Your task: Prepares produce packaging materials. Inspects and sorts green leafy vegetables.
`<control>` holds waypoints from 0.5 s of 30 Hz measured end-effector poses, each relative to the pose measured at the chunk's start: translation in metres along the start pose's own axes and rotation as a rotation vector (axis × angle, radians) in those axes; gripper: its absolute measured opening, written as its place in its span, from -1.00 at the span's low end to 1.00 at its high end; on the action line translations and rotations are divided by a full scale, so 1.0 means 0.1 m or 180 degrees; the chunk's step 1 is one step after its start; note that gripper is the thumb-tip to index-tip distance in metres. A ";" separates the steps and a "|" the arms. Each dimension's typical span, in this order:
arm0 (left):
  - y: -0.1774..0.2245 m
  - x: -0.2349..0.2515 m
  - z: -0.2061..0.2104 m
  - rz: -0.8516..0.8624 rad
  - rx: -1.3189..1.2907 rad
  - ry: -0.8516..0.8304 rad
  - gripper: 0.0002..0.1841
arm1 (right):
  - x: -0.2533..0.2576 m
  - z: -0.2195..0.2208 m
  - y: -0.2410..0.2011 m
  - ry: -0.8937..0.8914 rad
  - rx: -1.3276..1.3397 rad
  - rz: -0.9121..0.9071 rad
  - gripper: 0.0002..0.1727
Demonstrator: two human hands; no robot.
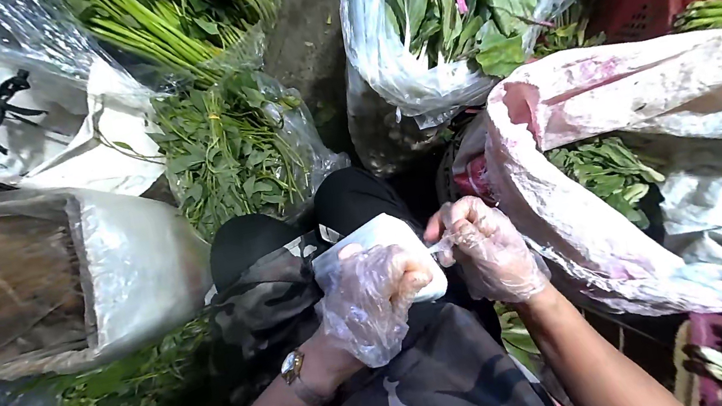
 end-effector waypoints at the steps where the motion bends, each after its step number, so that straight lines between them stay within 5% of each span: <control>1: 0.04 0.05 -0.03 0.0071 0.0030 -0.0160 -0.75 | 0.01 -0.01 -0.03 -0.0002 -0.0272 -0.0074 -0.83; 4: 0.10 0.12 -0.09 0.0052 0.0189 -0.0050 -0.84 | 0.05 -0.04 -0.13 0.0041 -0.0951 -0.0309 -0.82; 7: 0.01 0.17 -0.05 -0.0662 -0.0300 0.0096 -0.79 | 0.09 0.01 -0.23 0.0005 -0.1434 -0.0521 -0.81; 10: 0.10 0.34 -0.07 -0.1525 -0.0461 -0.0790 -0.60 | 0.18 0.11 -0.33 -0.0069 -0.1945 -0.0587 -0.83; 12: 0.13 0.43 -0.09 -0.1834 -0.0382 -0.1179 -0.68 | 0.23 0.19 -0.37 -0.0198 -0.1995 -0.0674 -0.80; 15: -0.01 0.35 -0.07 -0.1514 -0.0506 -0.0396 -0.83 | 0.21 0.15 -0.37 -0.0271 -0.1327 -0.0762 -0.76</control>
Point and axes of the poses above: each hand's wrist, its own x-axis towards the middle knuckle, its own z-axis out of the palm, y = z × x, the point moved 4 cm from there along x, towards the middle knuckle, and after that the axes turned 1 degree about x, right-handed, at the moved point
